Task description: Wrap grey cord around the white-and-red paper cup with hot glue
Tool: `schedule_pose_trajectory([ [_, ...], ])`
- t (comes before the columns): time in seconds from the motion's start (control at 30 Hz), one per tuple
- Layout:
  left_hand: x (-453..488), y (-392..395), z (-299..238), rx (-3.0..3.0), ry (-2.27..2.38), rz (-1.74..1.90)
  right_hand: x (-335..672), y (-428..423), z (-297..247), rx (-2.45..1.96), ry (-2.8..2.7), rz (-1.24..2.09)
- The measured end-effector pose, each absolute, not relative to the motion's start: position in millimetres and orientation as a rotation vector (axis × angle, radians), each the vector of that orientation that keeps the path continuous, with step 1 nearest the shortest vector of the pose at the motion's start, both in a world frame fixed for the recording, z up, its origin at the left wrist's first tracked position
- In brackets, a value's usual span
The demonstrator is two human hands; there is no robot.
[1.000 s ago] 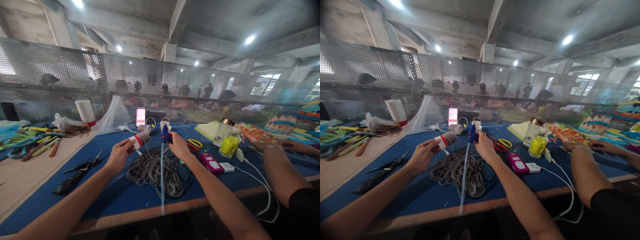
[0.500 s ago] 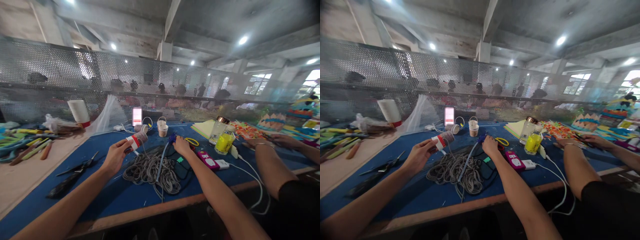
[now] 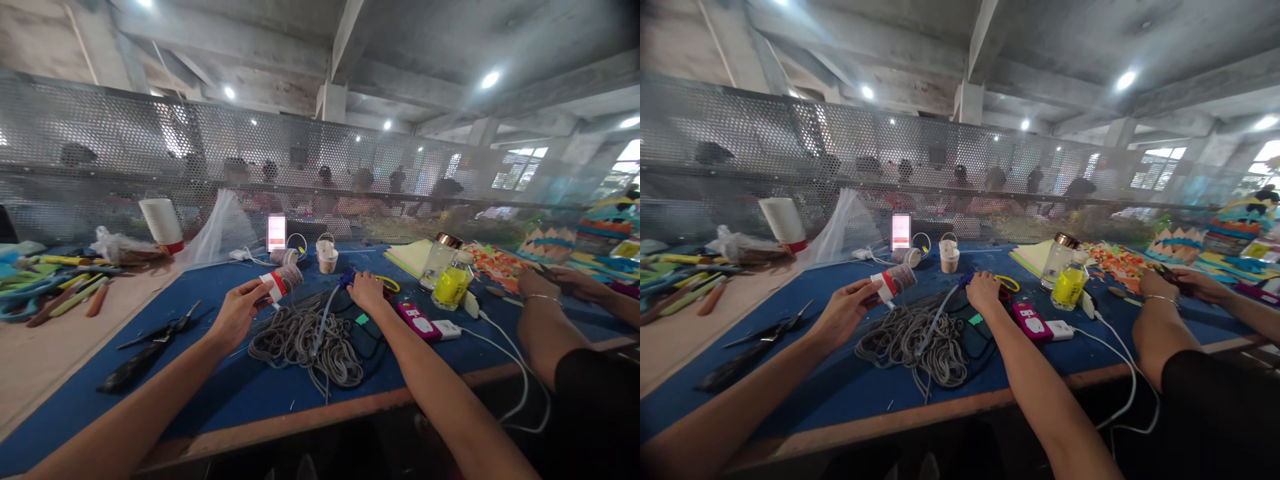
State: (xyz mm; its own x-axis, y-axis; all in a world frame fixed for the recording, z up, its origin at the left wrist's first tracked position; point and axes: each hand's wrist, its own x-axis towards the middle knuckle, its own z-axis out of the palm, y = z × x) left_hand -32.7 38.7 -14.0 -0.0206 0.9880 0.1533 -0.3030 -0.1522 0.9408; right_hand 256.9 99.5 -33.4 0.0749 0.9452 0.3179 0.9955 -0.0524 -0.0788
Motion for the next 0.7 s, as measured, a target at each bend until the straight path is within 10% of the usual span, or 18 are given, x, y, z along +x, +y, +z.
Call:
schedule_pose_trajectory([
  [0.13, -30, 37, -14, 1.081, 0.881, 1.415, 244, 89, -16, -1.844, -1.946, -0.245],
  [0.33, -26, 32, -12, 1.067, 0.861, 1.408, 201, 74, -15, -0.992, -2.0, 0.685],
  [0.7, -25, 26, -7, 1.099, 0.798, 1.411, 180, 50, -14, -0.834, -1.589, 1.596],
])
